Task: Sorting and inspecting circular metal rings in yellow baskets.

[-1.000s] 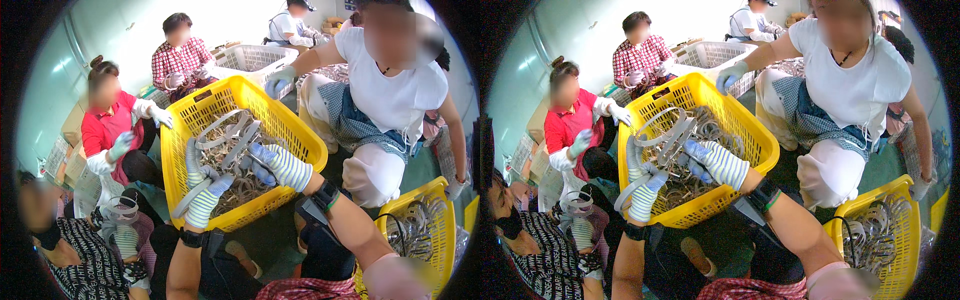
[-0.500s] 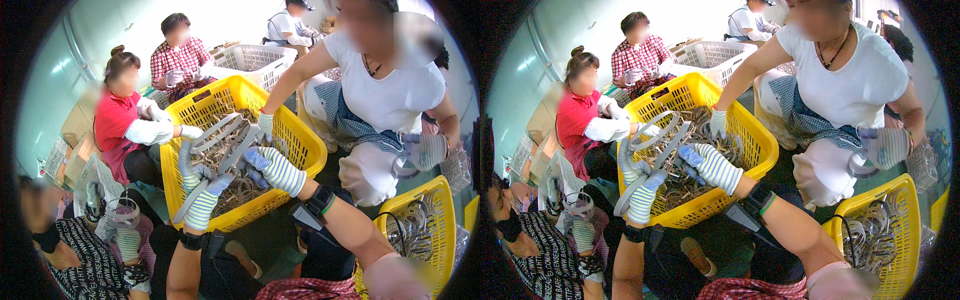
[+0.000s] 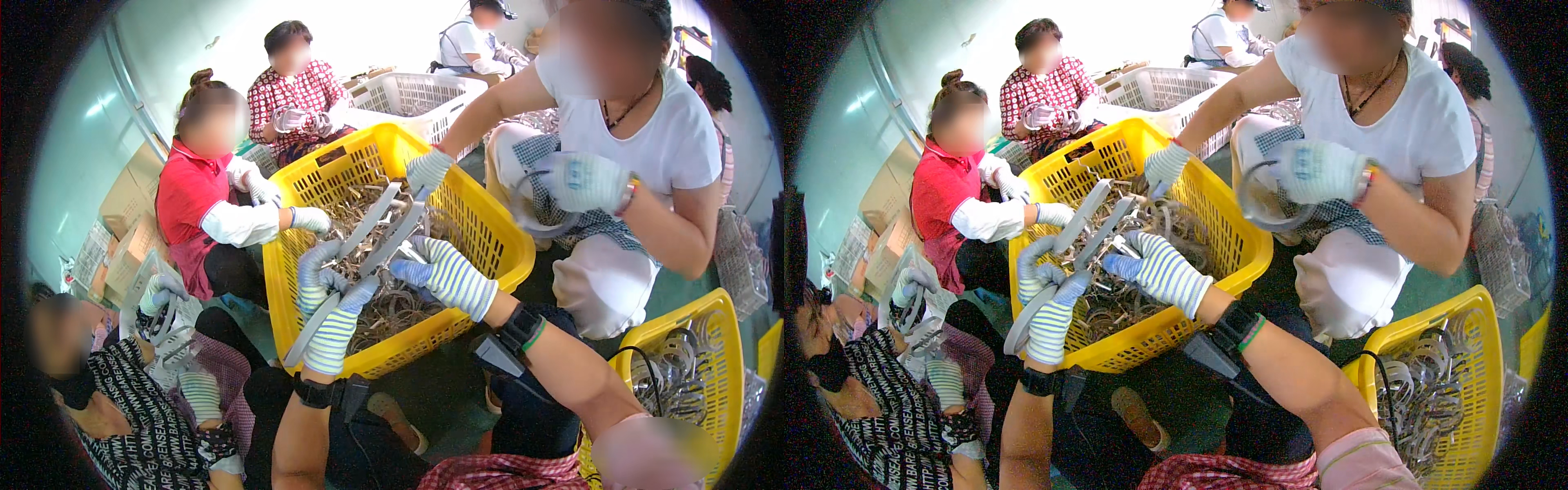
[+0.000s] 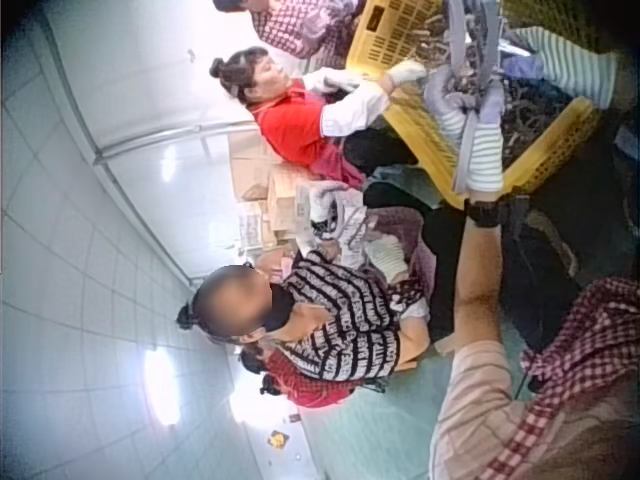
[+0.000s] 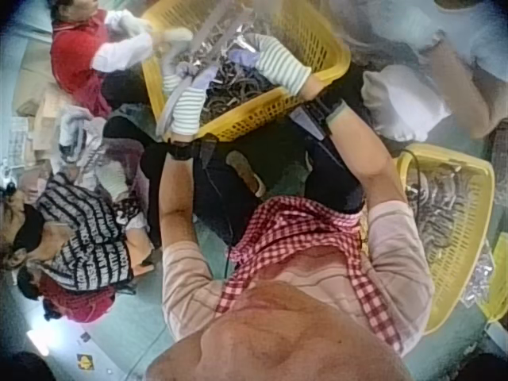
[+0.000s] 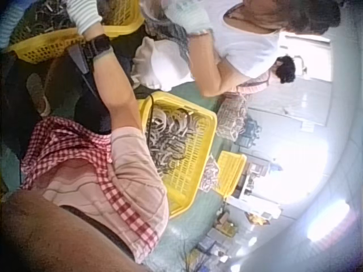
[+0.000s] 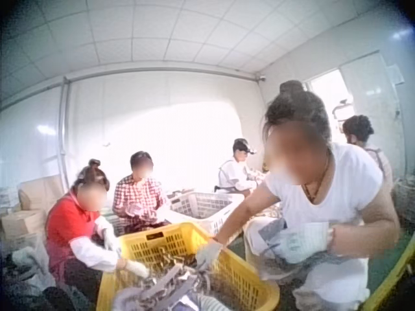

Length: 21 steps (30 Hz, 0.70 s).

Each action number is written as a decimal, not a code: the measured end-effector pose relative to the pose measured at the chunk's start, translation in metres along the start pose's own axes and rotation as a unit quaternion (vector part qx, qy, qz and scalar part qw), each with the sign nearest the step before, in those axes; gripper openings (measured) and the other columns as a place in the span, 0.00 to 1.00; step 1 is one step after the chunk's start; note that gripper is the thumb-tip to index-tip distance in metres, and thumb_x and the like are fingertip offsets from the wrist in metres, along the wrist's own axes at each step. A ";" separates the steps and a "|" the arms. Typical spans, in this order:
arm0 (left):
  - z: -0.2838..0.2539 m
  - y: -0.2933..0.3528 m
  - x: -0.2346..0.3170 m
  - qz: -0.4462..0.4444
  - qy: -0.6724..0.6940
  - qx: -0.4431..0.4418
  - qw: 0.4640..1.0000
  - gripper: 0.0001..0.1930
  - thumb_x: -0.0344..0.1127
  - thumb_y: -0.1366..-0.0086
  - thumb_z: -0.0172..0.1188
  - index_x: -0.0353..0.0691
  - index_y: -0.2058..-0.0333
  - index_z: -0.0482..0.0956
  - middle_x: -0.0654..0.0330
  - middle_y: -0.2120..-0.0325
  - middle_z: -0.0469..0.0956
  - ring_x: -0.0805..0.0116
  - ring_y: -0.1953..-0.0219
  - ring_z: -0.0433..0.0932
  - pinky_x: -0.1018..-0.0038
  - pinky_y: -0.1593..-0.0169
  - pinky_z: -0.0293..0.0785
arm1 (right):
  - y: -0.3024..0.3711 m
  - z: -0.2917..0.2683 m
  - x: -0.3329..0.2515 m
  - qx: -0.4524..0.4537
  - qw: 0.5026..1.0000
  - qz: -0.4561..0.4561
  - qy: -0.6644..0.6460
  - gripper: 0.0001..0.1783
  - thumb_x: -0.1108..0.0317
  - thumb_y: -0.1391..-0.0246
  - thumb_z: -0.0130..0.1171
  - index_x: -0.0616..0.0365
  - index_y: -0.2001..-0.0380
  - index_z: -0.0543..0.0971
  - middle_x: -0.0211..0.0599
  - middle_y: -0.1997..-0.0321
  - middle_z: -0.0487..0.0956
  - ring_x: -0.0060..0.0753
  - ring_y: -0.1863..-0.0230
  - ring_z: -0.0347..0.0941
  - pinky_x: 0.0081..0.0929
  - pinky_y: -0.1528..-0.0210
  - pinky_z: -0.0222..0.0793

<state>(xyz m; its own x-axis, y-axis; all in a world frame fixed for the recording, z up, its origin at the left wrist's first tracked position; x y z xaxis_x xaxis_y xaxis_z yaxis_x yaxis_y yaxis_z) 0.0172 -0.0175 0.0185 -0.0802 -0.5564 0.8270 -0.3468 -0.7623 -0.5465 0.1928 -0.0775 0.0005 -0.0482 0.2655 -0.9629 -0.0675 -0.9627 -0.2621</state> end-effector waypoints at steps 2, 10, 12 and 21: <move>-0.004 0.000 -0.002 0.014 -0.021 -0.012 1.000 0.32 0.25 0.55 0.69 0.42 0.50 0.65 0.72 0.81 0.66 0.84 0.80 0.63 0.87 0.72 0.66 | -0.005 -0.003 0.011 0.030 0.999 -0.014 0.027 0.15 0.62 0.47 0.59 0.62 0.61 0.75 0.25 0.71 0.75 0.12 0.71 0.64 0.15 0.69 0.63; 0.003 -0.003 0.017 0.023 0.050 0.032 0.998 0.26 0.28 0.45 0.61 0.43 0.47 0.64 0.64 0.55 0.70 0.84 0.77 0.66 0.87 0.78 0.64 | 0.008 -0.002 -0.020 0.028 0.979 0.122 -0.159 0.20 0.46 0.44 0.51 0.54 0.71 0.75 0.23 0.86 0.68 0.16 0.89 0.59 0.16 0.88 0.52; 0.000 -0.003 0.009 -0.007 0.017 0.008 1.000 0.22 0.29 0.43 0.58 0.42 0.49 0.66 0.64 0.57 0.72 0.84 0.78 0.66 0.87 0.79 0.64 | 0.010 0.000 -0.023 0.021 0.976 0.131 -0.175 0.22 0.45 0.44 0.50 0.54 0.71 0.75 0.23 0.86 0.68 0.16 0.89 0.58 0.15 0.88 0.52; 0.018 0.009 -0.003 -0.009 -0.230 -0.413 0.881 0.12 0.38 0.37 0.50 0.38 0.60 0.75 0.57 0.77 0.77 0.68 0.74 0.76 0.72 0.68 0.72 | 0.009 -0.004 -0.020 -0.025 0.985 0.109 -0.128 0.22 0.46 0.46 0.52 0.55 0.68 0.76 0.25 0.82 0.70 0.17 0.84 0.62 0.15 0.82 0.57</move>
<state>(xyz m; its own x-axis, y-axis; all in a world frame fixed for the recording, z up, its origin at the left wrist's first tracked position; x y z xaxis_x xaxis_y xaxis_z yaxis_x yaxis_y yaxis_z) 0.0309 -0.0280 0.0089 0.2547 -0.7663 0.5899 -0.9209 -0.3783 -0.0937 0.1971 -0.0920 0.0166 -0.3065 0.0501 -0.9506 0.0221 -0.9980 -0.0597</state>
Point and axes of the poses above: each hand's wrist, its own y-axis away from the middle knuckle, its own z-axis out of the palm, x = y × z, the point moved 1 cm from there along -y, towards the middle knuckle
